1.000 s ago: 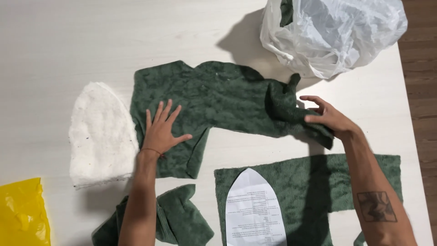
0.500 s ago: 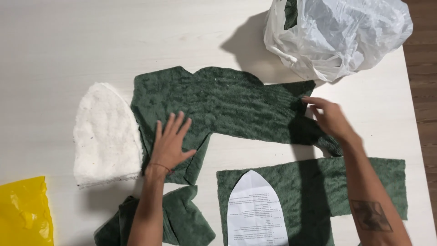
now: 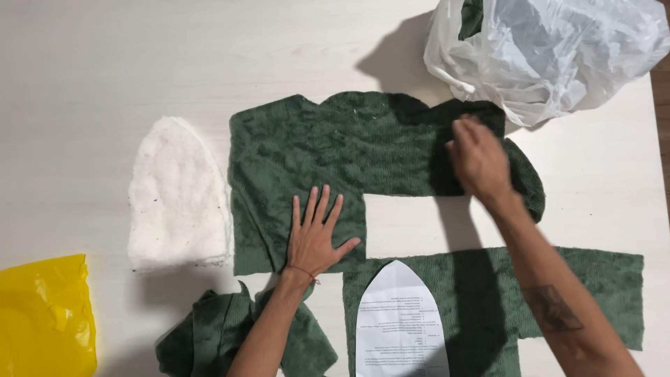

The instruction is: Organizing fabric pieces and aligning a paper pattern on a table.

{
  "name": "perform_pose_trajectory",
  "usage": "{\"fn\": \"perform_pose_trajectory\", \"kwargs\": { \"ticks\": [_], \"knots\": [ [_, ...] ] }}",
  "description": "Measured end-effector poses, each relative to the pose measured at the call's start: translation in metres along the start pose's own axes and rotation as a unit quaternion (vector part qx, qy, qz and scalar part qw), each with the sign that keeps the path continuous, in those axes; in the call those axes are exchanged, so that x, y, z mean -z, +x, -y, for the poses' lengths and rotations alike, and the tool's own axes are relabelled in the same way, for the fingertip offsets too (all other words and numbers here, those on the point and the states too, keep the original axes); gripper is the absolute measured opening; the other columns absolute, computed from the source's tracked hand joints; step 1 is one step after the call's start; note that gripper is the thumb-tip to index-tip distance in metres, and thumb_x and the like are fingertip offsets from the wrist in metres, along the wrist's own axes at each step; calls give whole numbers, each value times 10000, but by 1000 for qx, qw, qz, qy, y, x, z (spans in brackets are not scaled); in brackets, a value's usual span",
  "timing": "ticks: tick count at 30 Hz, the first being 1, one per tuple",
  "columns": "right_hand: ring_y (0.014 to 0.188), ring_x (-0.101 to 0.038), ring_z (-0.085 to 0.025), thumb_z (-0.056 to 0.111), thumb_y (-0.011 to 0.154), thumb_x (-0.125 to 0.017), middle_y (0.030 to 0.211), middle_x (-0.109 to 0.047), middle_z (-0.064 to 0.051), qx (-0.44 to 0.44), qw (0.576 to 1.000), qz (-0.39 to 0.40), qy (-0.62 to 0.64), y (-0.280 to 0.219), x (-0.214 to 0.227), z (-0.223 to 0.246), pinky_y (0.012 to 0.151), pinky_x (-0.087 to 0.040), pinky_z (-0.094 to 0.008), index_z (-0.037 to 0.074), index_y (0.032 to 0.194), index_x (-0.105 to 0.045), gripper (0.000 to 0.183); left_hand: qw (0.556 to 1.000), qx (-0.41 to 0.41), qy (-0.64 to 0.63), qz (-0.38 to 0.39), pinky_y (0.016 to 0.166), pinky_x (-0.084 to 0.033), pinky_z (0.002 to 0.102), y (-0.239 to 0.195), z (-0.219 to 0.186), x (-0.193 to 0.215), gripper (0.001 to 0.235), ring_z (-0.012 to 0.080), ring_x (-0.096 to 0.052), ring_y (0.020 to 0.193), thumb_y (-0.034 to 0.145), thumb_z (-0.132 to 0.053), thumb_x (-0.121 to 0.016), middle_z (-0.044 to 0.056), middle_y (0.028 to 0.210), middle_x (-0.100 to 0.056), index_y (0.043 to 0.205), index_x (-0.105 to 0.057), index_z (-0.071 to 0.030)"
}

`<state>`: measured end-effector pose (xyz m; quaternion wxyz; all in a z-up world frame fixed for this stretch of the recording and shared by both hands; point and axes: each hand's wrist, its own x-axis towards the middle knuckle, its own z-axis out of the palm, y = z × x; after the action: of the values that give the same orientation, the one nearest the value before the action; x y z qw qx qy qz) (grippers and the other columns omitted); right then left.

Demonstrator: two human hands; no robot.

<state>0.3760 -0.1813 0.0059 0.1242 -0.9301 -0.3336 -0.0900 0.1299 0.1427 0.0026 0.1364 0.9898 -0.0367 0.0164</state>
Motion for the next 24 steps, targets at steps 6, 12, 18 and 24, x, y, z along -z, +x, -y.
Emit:
{"fn": "perform_pose_trajectory", "kwargs": {
  "ticks": [6, 12, 18, 24],
  "knots": [
    [1543, -281, -391, 571, 1008, -514, 1659, -333, -230, -13, 999, 46, 4, -8, -2, 16, 1252, -190, -554, 90, 1592, -406, 765, 999, -20, -43, -7, 1271, -33, 610, 3, -1, 2, 980, 330, -129, 1584, 912, -811, -425, 134, 1708, -201, 1620, -325, -141],
    [1559, -256, -382, 618, 1010, -455, 1679, -306, -221, -6, 998, 64, -12, -8, 6, -5, 1270, -148, -553, 93, 1620, -373, 809, 998, 55, -4, -15, 1255, -17, 601, -7, 54, 7, 906, 346, -164, 1583, 954, -727, -372, 172, 1702, -222, 1618, -338, -112],
    [1575, -318, -376, 521, 1082, -456, 1666, -383, -207, -7, 998, 69, 9, 12, -3, 35, 1312, -194, -535, 90, 1580, -409, 660, 994, 91, -10, -57, 1265, -30, 601, 24, 85, 30, 796, 344, -187, 1571, 1019, -661, -389, 151, 1687, -243, 1591, -369, -107],
    [1530, -265, -412, 618, 1023, -468, 1642, -312, -235, -20, 994, 96, 44, 42, -15, 92, 1222, -171, -613, 99, 1604, -374, 785, 993, 88, -46, -67, 1307, -64, 594, 99, 105, 18, 700, 330, -189, 1609, 1083, -588, -393, 107, 1728, -247, 1625, -356, -146]
  ]
}}
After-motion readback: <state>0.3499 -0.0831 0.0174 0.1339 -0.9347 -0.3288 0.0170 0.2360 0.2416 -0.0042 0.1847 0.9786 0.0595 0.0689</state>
